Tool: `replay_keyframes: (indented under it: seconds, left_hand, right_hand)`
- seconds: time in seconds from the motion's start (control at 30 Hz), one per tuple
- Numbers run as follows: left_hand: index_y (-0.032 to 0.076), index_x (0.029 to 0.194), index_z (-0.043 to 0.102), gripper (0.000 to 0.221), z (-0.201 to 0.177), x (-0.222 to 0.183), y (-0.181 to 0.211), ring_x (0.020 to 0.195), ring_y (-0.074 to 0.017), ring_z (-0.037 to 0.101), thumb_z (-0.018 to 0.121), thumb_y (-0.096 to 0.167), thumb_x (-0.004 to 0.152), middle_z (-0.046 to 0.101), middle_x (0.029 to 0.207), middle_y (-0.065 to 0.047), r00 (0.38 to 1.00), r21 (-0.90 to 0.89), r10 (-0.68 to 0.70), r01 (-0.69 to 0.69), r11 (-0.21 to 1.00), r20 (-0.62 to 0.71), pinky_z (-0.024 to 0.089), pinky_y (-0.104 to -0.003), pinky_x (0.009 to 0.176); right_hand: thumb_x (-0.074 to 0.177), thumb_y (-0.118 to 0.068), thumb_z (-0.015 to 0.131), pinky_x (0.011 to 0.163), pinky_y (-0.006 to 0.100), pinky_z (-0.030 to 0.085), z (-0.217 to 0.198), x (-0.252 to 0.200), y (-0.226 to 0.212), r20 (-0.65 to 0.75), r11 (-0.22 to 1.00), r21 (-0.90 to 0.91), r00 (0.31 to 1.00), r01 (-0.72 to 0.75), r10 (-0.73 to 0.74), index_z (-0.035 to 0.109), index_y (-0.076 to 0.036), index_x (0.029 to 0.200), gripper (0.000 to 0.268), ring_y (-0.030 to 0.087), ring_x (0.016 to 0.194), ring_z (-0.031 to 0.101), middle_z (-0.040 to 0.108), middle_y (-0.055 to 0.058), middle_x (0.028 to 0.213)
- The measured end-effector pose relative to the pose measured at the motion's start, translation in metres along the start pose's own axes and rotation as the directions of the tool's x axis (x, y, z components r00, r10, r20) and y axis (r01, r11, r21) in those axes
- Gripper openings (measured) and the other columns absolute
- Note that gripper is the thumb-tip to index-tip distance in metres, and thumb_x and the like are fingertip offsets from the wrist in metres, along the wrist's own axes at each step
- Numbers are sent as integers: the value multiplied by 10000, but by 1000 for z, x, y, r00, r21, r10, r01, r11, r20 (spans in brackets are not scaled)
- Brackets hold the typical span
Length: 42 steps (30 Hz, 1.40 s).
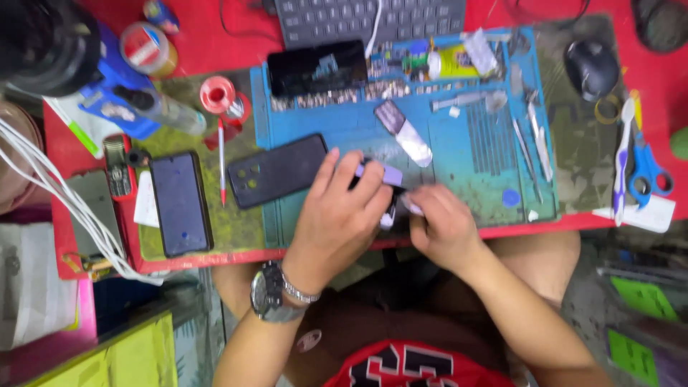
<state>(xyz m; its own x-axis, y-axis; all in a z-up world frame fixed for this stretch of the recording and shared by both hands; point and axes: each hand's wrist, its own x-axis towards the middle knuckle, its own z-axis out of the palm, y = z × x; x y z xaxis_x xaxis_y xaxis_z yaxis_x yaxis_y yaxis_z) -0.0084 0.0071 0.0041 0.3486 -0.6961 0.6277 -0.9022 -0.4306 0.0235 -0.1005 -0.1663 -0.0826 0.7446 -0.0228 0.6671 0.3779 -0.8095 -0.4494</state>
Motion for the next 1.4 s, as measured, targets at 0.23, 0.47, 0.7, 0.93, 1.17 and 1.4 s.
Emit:
replay_keyframes:
  seconds: [0.23,0.47,0.7,0.93,1.17,1.4]
  left_hand:
    - [65,926,601,155,3,3,-2,1112,-400,613,485,139,998,591,1091,-145,1000,21,-14,14,1000,18,478,-572,1044]
    - [59,932,592,167,6,6,-6,1131,-406,601,477,152,1010,584,1108,-150,1000,32,-15,14,999,7,467,-574,1050]
    - [79,865,603,41,-3,9,6,1157,-425,577,615,108,839,581,1112,-137,994,-12,-83,84,996,72,473,-599,1021]
    - [66,639,585,178,-3,-25,21,955,-448,612,697,59,777,561,949,-170,998,16,-65,65,998,25,500,-632,961]
    - [48,715,570,183,17,-110,40,1024,-407,649,602,41,895,603,1043,-175,997,70,-48,52,996,-60,520,-628,1017]
    - [56,751,638,194,19,-119,50,1152,-368,638,544,31,919,686,1182,-166,993,94,-85,93,991,-78,499,-607,1047]
  right_hand:
    - [848,56,645,647,461,596,2,16,-3,-14,998,56,1000,-3,4,715,-15,967,155,364,755,692,683,129,878]
    - [863,44,657,648,466,594,-6,-8,25,36,999,7,999,-34,34,716,-17,959,128,370,771,702,685,132,862]
    - [889,10,713,699,428,580,-25,-7,14,-28,987,93,990,-133,136,758,-56,969,112,330,789,714,726,93,893]
    - [1040,-76,658,772,487,538,-30,-34,34,72,953,135,962,-273,265,703,11,1084,108,432,897,679,698,180,986]
    - [1088,-73,591,757,487,540,-31,-20,18,217,814,172,827,-555,519,632,2,1229,165,371,849,719,728,194,872]
    - [1007,-65,600,618,357,646,-18,-20,23,417,56,783,589,-620,692,577,-10,1102,111,296,764,790,752,265,918]
